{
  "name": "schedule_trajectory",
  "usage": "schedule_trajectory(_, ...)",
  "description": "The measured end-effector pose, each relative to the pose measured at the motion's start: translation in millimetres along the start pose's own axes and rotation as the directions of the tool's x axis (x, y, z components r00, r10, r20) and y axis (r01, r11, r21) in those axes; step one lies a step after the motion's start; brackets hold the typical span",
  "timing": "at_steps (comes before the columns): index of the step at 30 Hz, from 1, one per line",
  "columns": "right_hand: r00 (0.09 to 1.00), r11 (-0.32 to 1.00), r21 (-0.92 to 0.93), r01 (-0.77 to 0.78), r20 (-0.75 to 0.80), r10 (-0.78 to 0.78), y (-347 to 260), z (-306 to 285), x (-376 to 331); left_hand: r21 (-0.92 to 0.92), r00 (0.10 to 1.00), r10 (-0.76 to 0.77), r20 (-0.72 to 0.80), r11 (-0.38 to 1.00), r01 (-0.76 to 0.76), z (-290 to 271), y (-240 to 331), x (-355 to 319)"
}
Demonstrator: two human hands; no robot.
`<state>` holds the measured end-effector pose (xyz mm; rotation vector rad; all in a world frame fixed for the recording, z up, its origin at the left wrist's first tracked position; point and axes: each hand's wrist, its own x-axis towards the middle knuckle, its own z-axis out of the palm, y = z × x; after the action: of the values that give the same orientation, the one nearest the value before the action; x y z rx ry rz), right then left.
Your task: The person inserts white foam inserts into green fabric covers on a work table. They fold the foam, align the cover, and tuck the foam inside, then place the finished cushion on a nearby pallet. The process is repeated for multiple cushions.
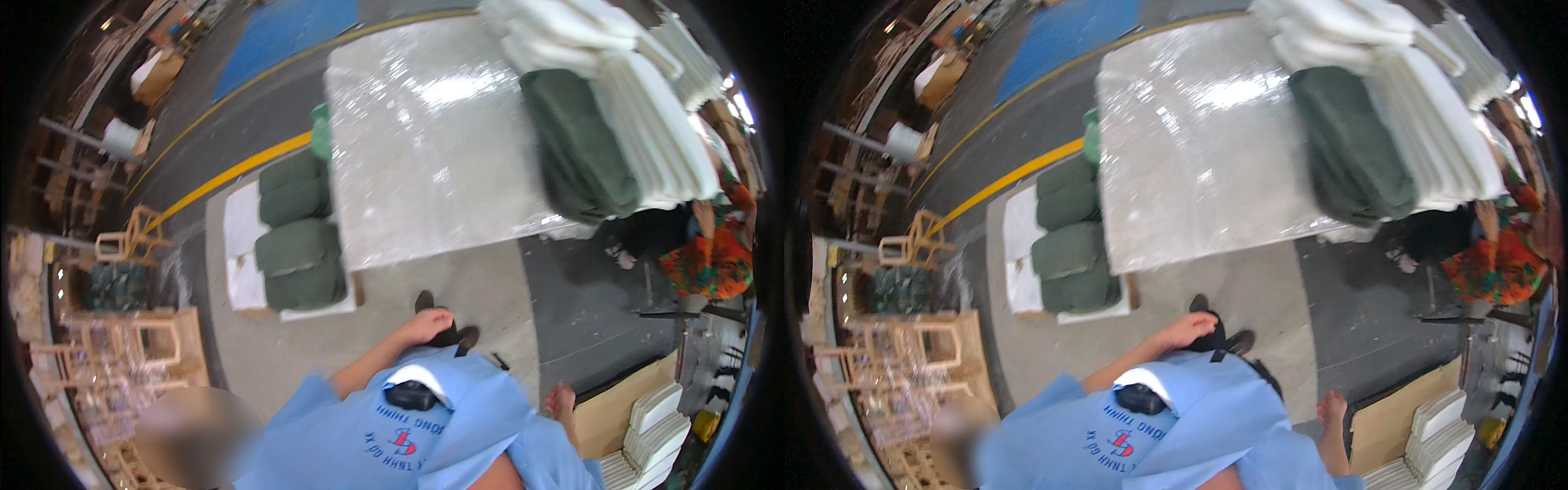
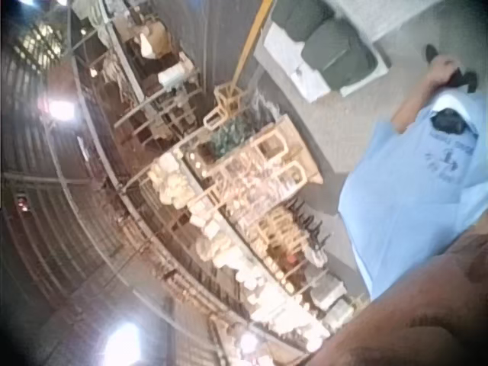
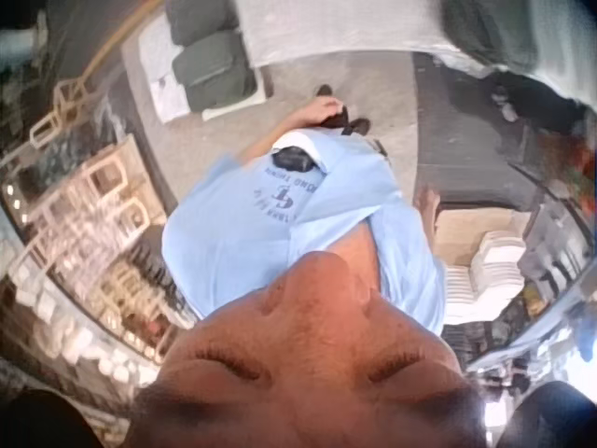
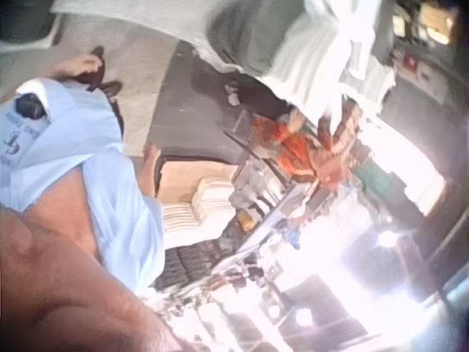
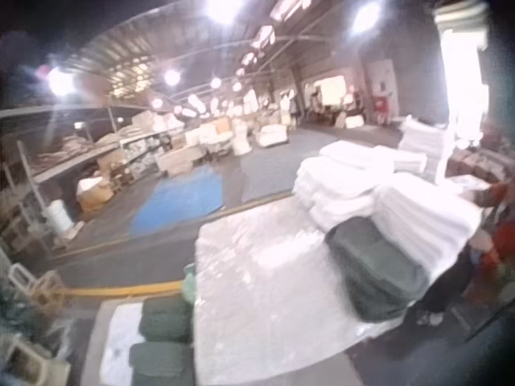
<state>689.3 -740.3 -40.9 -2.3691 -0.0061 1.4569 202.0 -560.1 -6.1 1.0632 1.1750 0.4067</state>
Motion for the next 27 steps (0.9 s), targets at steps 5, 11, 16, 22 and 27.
schedule_trajectory(5, 0.992, 0.995, 0.097, -0.002, -0.125, 0.014, -57.8, -12.7, 20.1, 0.095, 0.993, -0.093, 0.066, 0.992, 0.087, 5.7, 77.4, 39.1)
schedule_trajectory(11, 0.981, 0.981, 0.16, 0.105, 0.146, -0.129, -133.9, 34.8, 22.9, 0.146, 0.98, -0.125, -0.156, 0.978, 0.148, -30.1, 165.2, 126.6)
schedule_trajectory(16, 0.869, 0.868, -0.123, 0.481, 0.197, -0.454, -219.1, 64.7, 17.9, 0.101, 0.991, 0.025, -0.135, 0.995, -0.011, -41.5, 244.5, 208.6)
schedule_trajectory(22, 0.805, 0.724, 0.463, 0.512, 0.036, -0.592, -369.9, 12.3, -5.9, 0.139, 0.984, 0.089, -0.155, 0.988, -0.067, -49.1, 306.1, 247.3)
schedule_trajectory(27, 0.702, 0.385, 0.643, 0.663, -0.353, -0.619, -495.3, -92.4, -16.5, 0.028, 0.973, -0.016, -0.232, 0.999, 0.023, -41.4, 306.1, 263.8)
